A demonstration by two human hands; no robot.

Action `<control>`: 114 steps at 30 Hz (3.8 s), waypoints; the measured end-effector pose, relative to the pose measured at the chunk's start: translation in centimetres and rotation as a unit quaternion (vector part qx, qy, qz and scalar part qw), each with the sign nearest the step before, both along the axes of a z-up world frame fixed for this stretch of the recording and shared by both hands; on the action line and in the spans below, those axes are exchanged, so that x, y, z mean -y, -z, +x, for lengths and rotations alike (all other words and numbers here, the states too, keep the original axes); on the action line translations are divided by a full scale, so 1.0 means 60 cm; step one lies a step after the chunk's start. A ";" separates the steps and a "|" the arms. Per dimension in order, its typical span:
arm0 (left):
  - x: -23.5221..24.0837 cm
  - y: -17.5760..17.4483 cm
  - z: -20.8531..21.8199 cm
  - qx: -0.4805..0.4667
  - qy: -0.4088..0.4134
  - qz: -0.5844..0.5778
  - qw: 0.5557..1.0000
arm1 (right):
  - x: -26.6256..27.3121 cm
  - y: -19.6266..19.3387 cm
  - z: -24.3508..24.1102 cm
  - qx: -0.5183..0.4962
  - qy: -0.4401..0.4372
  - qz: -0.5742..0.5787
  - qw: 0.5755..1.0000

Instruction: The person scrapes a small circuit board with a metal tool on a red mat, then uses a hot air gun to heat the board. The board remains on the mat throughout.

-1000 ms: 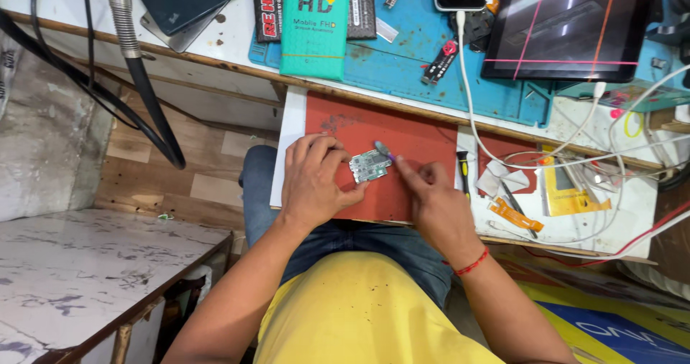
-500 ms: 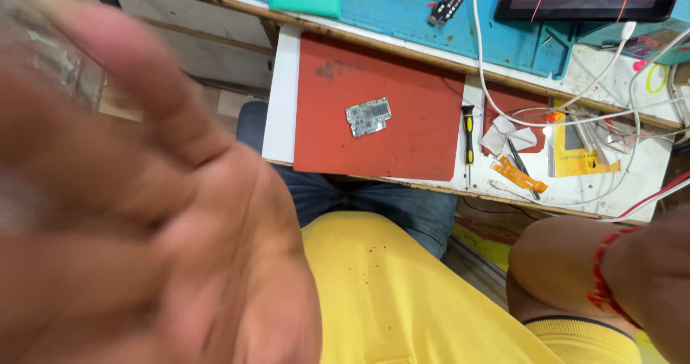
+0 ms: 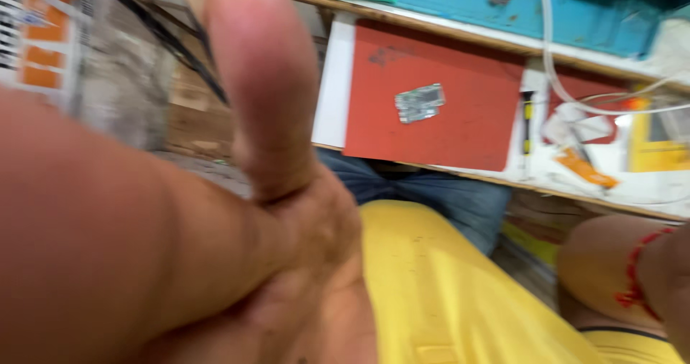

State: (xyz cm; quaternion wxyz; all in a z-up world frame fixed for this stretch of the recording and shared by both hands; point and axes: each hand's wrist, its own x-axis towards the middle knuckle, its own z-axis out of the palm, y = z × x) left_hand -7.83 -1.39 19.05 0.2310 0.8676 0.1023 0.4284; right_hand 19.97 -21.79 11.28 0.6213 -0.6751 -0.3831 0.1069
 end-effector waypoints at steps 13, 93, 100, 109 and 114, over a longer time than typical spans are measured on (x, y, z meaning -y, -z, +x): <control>-0.001 -0.002 0.021 0.045 0.001 -0.012 0.999 | 0.010 -0.007 0.035 0.035 -0.010 -0.013 0.999; -0.041 0.294 0.119 -0.248 -0.076 -0.135 0.956 | -0.134 0.116 -0.072 0.316 -0.177 -0.404 0.840; -0.040 0.296 0.121 -0.254 -0.081 -0.132 0.955 | -0.138 0.117 -0.070 0.308 -0.161 -0.378 0.858; -0.036 0.301 0.123 -0.260 -0.086 -0.145 0.951 | -0.132 0.117 -0.065 0.311 -0.169 -0.380 0.854; -0.039 0.301 0.120 -0.264 -0.083 -0.140 0.951 | -0.138 0.119 -0.066 0.316 -0.181 -0.398 0.842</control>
